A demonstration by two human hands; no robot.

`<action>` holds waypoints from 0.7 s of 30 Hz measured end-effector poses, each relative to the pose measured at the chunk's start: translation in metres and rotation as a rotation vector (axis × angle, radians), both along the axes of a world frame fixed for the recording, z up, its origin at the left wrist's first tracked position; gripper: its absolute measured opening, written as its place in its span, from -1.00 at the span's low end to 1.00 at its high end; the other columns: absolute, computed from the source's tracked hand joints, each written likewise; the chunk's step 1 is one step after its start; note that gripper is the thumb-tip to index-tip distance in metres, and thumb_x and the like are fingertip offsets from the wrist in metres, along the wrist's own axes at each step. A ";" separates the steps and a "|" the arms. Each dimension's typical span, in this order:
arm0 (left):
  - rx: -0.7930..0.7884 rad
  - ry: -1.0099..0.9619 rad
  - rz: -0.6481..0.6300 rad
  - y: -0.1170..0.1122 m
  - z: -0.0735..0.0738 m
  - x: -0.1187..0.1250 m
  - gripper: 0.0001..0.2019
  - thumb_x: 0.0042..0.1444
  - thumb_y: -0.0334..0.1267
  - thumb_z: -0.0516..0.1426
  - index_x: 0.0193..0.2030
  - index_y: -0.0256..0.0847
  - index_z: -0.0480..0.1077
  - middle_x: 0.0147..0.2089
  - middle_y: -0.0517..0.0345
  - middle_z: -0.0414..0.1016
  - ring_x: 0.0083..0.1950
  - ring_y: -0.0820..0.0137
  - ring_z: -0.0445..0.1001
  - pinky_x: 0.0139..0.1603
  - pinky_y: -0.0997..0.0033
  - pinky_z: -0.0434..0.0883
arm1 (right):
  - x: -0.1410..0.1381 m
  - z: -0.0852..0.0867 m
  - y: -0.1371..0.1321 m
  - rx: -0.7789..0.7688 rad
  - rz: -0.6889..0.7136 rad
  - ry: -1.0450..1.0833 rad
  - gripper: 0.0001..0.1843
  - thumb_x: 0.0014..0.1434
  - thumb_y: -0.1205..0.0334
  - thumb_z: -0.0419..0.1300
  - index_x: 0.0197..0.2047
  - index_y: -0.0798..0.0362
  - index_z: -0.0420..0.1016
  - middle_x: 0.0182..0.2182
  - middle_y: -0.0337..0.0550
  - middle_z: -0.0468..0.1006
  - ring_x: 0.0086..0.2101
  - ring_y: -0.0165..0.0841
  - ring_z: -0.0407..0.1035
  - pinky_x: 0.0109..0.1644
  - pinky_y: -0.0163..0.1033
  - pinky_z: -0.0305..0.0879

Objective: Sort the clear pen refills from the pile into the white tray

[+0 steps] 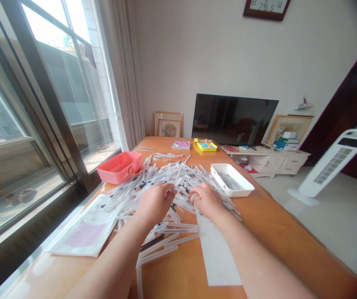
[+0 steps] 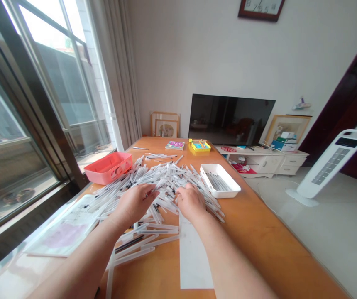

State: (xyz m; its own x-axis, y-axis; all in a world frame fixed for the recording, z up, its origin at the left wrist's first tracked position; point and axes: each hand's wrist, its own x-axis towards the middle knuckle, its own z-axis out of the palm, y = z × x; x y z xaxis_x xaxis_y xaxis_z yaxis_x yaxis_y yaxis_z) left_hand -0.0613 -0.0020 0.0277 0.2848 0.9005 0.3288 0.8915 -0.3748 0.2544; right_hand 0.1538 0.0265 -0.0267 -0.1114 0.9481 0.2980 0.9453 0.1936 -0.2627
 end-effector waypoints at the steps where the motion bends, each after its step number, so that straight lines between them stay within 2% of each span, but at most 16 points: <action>1: 0.000 -0.002 0.004 0.000 0.000 0.000 -0.69 0.34 -0.04 -0.04 -0.33 -0.09 0.39 -0.29 0.14 0.54 -0.27 0.31 0.47 -0.32 0.41 0.18 | -0.002 0.001 0.000 0.006 -0.002 -0.005 -0.65 0.27 0.27 0.06 -0.07 -0.19 0.64 -0.13 -0.10 0.51 -0.05 -0.21 0.35 -0.03 -0.22 0.20; 6: 0.011 -0.011 -0.012 0.001 -0.002 -0.001 -0.69 0.34 -0.05 -0.04 -0.36 -0.09 0.36 -0.31 0.14 0.52 -0.27 0.31 0.46 -0.30 0.41 0.19 | -0.002 0.006 -0.001 0.037 0.002 -0.025 -0.66 0.27 0.25 0.10 0.01 -0.19 0.61 -0.07 -0.07 0.48 0.01 -0.17 0.28 0.09 -0.16 0.14; 9: -0.002 -0.007 -0.013 0.001 -0.002 -0.001 -0.68 0.34 -0.05 -0.04 -0.37 -0.10 0.36 -0.31 0.14 0.52 -0.27 0.31 0.46 -0.30 0.41 0.19 | 0.002 0.010 -0.003 0.011 0.003 -0.036 -0.70 0.25 0.27 0.11 -0.06 -0.13 0.64 -0.09 -0.07 0.47 -0.02 -0.19 0.30 0.08 -0.19 0.15; 16: -0.001 0.008 -0.010 0.002 -0.004 -0.001 -0.69 0.33 -0.06 -0.04 -0.38 -0.09 0.35 -0.33 0.15 0.51 -0.30 0.31 0.45 -0.33 0.39 0.16 | 0.003 0.006 -0.005 -0.048 0.068 -0.081 -0.64 0.23 0.31 0.11 -0.04 -0.21 0.64 -0.09 -0.10 0.47 0.01 -0.19 0.26 0.06 -0.20 0.16; 21: 0.000 0.006 -0.011 0.003 -0.004 -0.001 -0.69 0.33 -0.06 -0.04 -0.39 -0.09 0.33 -0.34 0.16 0.50 -0.31 0.32 0.44 -0.34 0.40 0.16 | 0.004 0.004 -0.003 -0.040 0.037 -0.077 -0.72 0.19 0.32 0.13 -0.14 -0.10 0.64 -0.11 -0.08 0.48 -0.03 -0.19 0.28 0.00 -0.21 0.17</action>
